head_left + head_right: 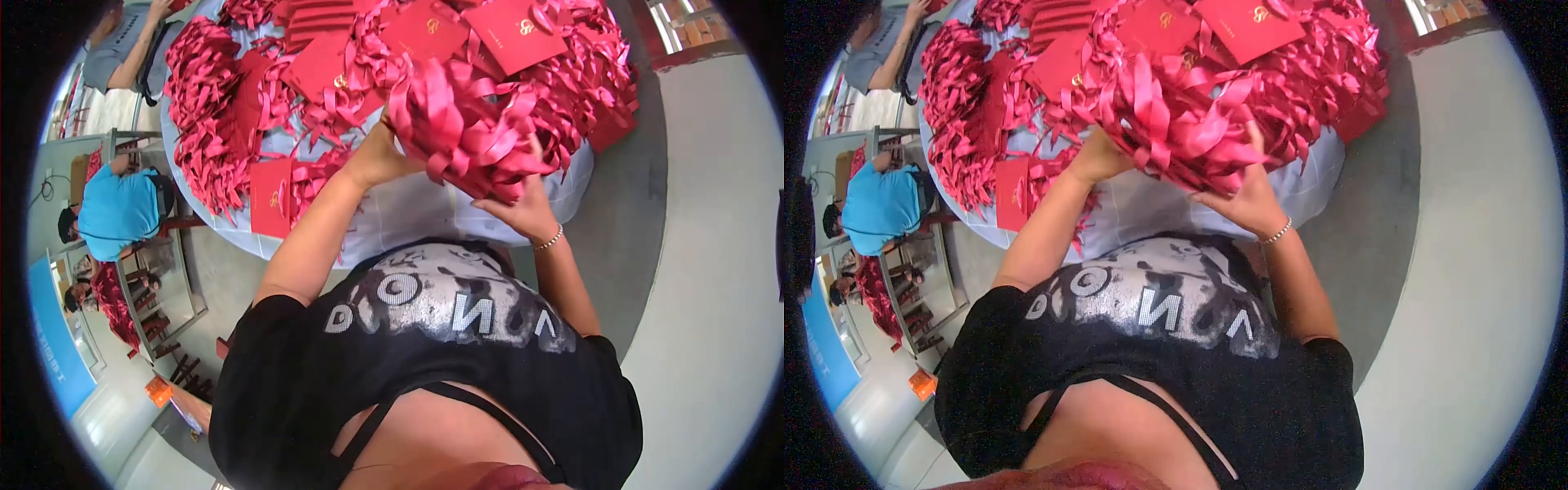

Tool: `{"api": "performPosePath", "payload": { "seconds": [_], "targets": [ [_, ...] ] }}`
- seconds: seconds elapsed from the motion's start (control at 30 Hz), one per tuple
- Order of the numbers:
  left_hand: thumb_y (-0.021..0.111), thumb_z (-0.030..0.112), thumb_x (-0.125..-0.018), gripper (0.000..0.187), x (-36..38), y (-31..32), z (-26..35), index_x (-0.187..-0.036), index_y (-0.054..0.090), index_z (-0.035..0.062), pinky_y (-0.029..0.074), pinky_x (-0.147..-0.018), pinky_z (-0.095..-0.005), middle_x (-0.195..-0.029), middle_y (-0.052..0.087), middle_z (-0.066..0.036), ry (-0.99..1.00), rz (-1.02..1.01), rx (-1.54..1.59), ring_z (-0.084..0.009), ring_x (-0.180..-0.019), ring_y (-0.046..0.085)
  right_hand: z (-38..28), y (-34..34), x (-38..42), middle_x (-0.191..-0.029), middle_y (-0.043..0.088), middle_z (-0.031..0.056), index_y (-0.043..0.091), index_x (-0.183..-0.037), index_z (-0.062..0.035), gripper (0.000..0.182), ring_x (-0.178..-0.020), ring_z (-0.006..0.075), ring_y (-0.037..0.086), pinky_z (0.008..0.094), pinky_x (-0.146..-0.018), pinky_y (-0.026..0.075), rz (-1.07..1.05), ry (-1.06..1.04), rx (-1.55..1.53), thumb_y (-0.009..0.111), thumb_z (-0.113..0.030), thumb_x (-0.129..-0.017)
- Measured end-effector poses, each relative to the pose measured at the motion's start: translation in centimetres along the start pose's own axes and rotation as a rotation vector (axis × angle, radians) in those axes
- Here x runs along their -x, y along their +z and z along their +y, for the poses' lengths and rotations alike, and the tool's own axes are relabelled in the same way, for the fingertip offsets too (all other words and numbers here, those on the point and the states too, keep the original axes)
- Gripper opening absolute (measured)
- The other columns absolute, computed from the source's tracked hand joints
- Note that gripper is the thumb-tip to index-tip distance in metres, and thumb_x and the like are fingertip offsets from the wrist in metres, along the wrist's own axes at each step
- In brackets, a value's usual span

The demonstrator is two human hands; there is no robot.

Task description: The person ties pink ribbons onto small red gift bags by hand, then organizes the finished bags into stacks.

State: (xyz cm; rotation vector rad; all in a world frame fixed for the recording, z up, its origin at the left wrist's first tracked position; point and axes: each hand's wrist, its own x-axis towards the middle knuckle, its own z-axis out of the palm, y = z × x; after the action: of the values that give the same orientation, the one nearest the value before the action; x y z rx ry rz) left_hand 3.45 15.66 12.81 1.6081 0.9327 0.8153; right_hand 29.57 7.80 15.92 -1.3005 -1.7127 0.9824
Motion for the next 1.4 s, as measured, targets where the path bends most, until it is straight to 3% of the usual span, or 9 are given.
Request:
{"api": "performPosePath", "payload": {
  "seconds": [0.17, 0.2, 0.57, 0.63, 0.7, 0.8, 0.93, 1.0, 1.4],
  "targets": [
    [0.088, 0.002, -0.068, 0.130, 4.3, 2.0, -2.1, -0.156, -0.006, 0.0174, 0.045, -0.106, -0.0438, -0.147, 0.043, -0.013, -0.475, -0.104, 0.753, -0.0215, -0.126, 0.052, 7.9, 4.1, 2.4, -0.147, 0.041, 0.0172, 0.043, -0.141, -0.0024, 0.084, -0.132, 0.0302, 0.046, 0.0402, -0.114, 0.033, -0.296, 0.074, 0.027, 0.086, -0.019, -0.070],
    [0.087, 0.002, -0.069, 0.135, 5.3, 2.1, -4.5, -0.155, -0.014, 0.0188, 0.044, -0.106, -0.0449, -0.148, 0.043, -0.014, -0.169, -0.101, 0.315, -0.0228, -0.128, 0.051, 8.7, 4.7, 2.8, -0.145, 0.043, 0.0168, 0.048, -0.137, -0.0039, 0.075, -0.131, 0.0304, 0.047, 0.0398, -0.114, 0.033, -0.323, 0.150, -0.079, 0.084, -0.017, -0.073],
    [0.087, 0.008, -0.069, 0.093, 4.6, 2.9, -3.2, -0.144, 0.032, 0.0076, 0.036, -0.113, -0.0420, -0.140, 0.047, -0.012, -0.015, 0.092, 0.525, -0.0252, -0.131, 0.045, 12.1, 5.7, 1.8, -0.138, 0.050, 0.0198, 0.057, -0.131, -0.0081, 0.058, -0.131, 0.0404, 0.042, 0.0455, -0.114, 0.030, -0.249, -0.100, -0.009, 0.073, -0.027, -0.078],
    [0.082, 0.021, -0.078, 0.079, 4.1, 2.3, -2.9, -0.142, 0.038, 0.0072, 0.036, -0.113, -0.0422, -0.138, 0.050, -0.011, -0.573, -0.067, 1.588, -0.0262, -0.131, 0.045, 11.1, 5.0, 1.8, -0.133, 0.056, 0.0163, 0.058, -0.129, -0.0080, 0.056, -0.130, 0.0378, 0.045, 0.0460, -0.114, 0.030, -0.362, -0.165, 0.164, 0.072, -0.024, -0.077],
    [0.057, 0.050, -0.093, 0.065, 4.8, 2.7, -6.4, -0.142, 0.041, 0.0094, 0.037, -0.113, -0.0442, -0.143, 0.047, -0.011, -0.137, -0.044, 0.683, -0.0269, -0.135, 0.044, 10.0, 4.9, 1.1, -0.131, 0.058, 0.0147, 0.060, -0.128, -0.0083, 0.056, -0.130, 0.0364, 0.045, 0.0455, -0.114, 0.031, -0.473, -0.277, 0.211, 0.073, -0.022, -0.075],
    [0.045, 0.059, -0.096, 0.069, 4.9, 3.0, -6.1, -0.145, 0.038, 0.0109, 0.035, -0.114, -0.0444, -0.147, 0.044, -0.011, -0.482, -0.065, 1.450, -0.0275, -0.136, 0.043, 7.0, 5.1, 0.7, -0.130, 0.060, 0.0137, 0.063, -0.125, -0.0102, 0.051, -0.126, 0.0365, 0.050, 0.0438, -0.111, 0.036, -0.445, -0.168, 0.066, 0.074, -0.018, -0.076],
    [0.042, 0.059, -0.097, 0.070, 4.7, 3.7, -4.1, -0.152, 0.033, 0.0174, 0.035, -0.114, -0.0491, -0.153, 0.041, -0.007, -0.495, 0.162, 1.261, -0.0281, -0.137, 0.044, 8.4, 5.5, 1.5, -0.134, 0.060, 0.0119, 0.064, -0.128, -0.0101, 0.046, -0.127, 0.0289, 0.053, 0.0416, -0.112, 0.036, -0.398, -0.140, 0.114, 0.072, -0.019, -0.084],
    [0.044, 0.056, -0.098, 0.068, 5.1, 3.4, -5.1, -0.153, 0.031, 0.0174, 0.035, -0.114, -0.0485, -0.153, 0.040, -0.007, -0.200, 0.168, 0.542, -0.0276, -0.137, 0.045, 6.4, 5.3, 0.7, -0.136, 0.060, 0.0087, 0.065, -0.127, -0.0110, 0.044, -0.126, 0.0270, 0.055, 0.0412, -0.112, 0.037, -0.374, -0.344, 0.301, 0.072, -0.019, -0.085],
    [0.091, 0.023, -0.065, 0.085, 3.0, 3.6, -5.3, -0.134, 0.046, -0.0001, 0.045, -0.103, -0.0386, -0.128, 0.058, -0.014, 0.013, 0.309, -0.030, -0.0257, -0.120, 0.056, 7.3, 5.8, -0.9, -0.114, 0.067, 0.0191, 0.065, -0.110, -0.0039, 0.041, -0.109, 0.0353, 0.063, 0.0438, -0.098, 0.046, 0.034, 0.100, 0.085, 0.080, -0.021, -0.076]
  ]
}}
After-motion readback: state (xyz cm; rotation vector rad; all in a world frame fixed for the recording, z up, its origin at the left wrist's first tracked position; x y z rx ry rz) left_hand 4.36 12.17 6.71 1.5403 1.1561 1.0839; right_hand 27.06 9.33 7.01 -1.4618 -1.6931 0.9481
